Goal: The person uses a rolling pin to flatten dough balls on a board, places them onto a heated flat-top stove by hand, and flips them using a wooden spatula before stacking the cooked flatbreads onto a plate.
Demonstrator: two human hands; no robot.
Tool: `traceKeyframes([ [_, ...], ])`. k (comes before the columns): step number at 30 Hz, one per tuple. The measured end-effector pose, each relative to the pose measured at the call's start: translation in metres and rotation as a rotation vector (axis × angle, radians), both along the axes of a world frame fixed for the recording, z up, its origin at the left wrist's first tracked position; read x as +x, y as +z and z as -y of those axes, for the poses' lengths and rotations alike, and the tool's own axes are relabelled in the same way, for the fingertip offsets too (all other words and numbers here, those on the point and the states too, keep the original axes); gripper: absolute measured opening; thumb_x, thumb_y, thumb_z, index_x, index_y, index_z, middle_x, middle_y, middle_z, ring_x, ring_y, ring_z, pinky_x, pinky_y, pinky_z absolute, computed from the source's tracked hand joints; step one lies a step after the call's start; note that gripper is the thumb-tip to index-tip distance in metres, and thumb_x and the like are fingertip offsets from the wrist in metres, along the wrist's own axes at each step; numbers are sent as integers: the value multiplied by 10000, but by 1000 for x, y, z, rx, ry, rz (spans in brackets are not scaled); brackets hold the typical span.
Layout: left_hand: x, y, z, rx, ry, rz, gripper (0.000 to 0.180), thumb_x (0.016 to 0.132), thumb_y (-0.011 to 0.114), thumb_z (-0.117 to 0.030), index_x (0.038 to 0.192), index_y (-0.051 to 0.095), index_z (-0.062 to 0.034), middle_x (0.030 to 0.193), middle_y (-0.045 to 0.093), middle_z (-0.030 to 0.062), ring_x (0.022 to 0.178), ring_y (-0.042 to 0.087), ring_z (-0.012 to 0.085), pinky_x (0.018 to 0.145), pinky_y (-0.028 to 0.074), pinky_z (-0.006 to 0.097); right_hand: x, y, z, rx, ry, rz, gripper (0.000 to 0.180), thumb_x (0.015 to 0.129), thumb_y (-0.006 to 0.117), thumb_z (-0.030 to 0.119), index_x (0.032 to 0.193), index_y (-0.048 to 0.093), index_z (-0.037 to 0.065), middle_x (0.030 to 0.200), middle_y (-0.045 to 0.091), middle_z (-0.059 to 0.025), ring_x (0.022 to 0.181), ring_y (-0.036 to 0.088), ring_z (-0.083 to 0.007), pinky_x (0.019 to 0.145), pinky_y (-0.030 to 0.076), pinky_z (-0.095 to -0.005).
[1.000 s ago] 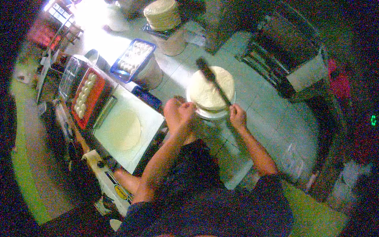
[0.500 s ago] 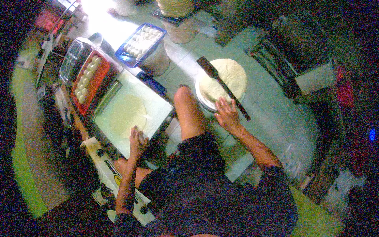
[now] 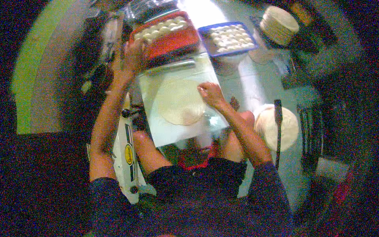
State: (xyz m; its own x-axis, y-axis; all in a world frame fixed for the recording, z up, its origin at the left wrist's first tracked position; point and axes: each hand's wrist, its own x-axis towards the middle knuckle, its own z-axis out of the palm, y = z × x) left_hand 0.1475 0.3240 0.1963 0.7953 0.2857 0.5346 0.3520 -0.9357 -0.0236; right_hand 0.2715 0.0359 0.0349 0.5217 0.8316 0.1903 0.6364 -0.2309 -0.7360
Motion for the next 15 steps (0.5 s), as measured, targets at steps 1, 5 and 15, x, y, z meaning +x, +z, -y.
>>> traceKeyframes([
  [1,2,18,0,134,-31,121,237,920,587,-201,1092,564,-40,979,652,191,970,632,374,945,406,536,2,-10,-31,25,10,33,189,854,625,197,880,719,36,870,682,-188,851,652,-366,792,517,-451],
  [5,-8,6,8,-182,-97,288,254,851,649,-133,1073,582,-30,1042,640,193,985,624,380,919,459,487,3,-38,-111,-58,219,288,159,852,618,154,870,713,28,869,661,-187,855,627,-356,786,502,-444],
  [15,-87,-196,57,-611,39,-17,370,832,690,-137,1164,581,-17,1213,582,209,1121,555,415,985,433,495,-16,-81,-142,299,307,349,187,843,564,94,1012,643,97,800,627,-187,903,624,-373,776,494,-498],
])
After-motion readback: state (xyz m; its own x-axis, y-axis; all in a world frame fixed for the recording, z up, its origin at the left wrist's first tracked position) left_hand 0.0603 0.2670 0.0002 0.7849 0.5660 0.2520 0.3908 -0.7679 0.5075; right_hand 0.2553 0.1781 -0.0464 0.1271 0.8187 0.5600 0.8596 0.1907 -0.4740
